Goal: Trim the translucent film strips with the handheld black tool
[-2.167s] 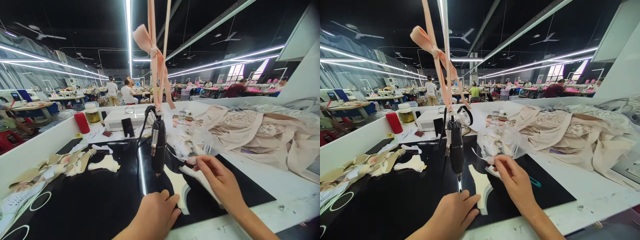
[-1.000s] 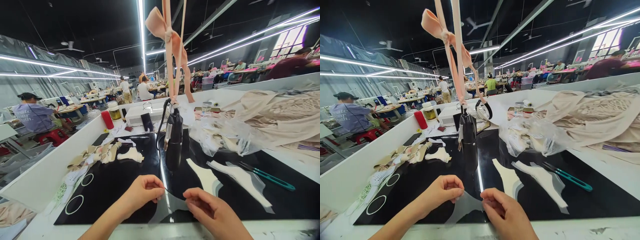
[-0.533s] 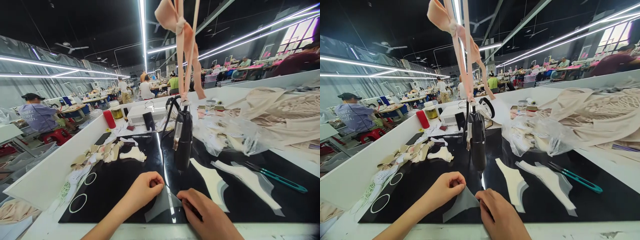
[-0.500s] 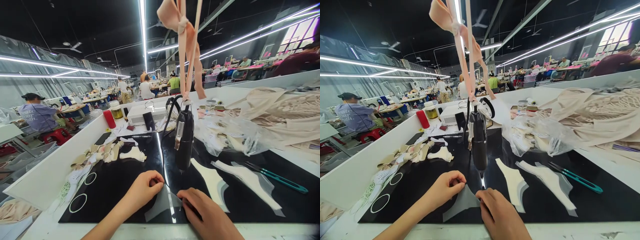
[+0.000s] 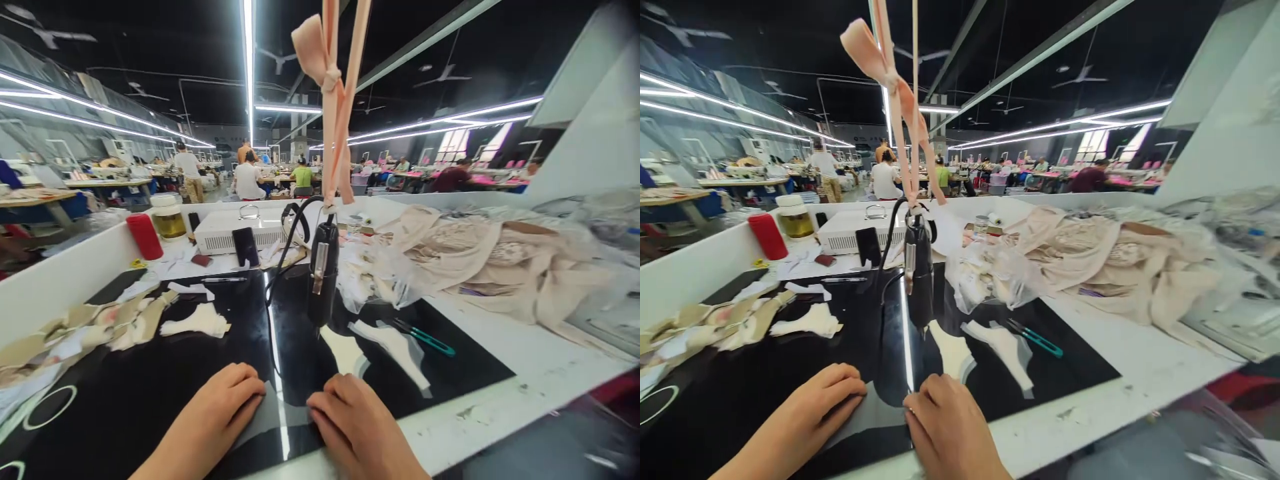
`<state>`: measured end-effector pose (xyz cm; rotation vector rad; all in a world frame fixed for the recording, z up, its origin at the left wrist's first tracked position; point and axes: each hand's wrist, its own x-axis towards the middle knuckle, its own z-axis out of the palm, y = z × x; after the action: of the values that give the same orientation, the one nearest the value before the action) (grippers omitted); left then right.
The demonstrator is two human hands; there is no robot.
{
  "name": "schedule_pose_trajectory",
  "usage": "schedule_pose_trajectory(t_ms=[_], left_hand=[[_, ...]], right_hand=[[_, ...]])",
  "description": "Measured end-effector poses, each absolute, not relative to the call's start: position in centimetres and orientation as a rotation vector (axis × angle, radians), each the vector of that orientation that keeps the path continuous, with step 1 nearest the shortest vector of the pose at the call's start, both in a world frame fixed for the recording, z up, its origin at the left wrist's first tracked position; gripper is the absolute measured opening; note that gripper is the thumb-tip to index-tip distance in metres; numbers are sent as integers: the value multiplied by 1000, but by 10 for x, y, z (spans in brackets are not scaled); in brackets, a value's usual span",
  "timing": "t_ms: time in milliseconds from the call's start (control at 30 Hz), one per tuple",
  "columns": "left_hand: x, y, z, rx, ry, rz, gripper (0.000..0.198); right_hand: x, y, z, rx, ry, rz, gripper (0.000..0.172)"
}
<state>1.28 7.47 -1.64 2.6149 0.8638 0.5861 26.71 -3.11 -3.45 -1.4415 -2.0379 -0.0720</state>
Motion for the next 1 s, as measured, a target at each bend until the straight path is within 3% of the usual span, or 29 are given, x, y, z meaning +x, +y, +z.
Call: schedule_pose_trajectory(t_ms=[367,1000], left_hand=[[10,81,-22,2754,804,953,26],[5,85,-35,2727,869,986,26]], right_hand=[[405,-40,-15,-1958,-1545,-196,32],[404,-21,-19,-2134,-1383,-207,30]])
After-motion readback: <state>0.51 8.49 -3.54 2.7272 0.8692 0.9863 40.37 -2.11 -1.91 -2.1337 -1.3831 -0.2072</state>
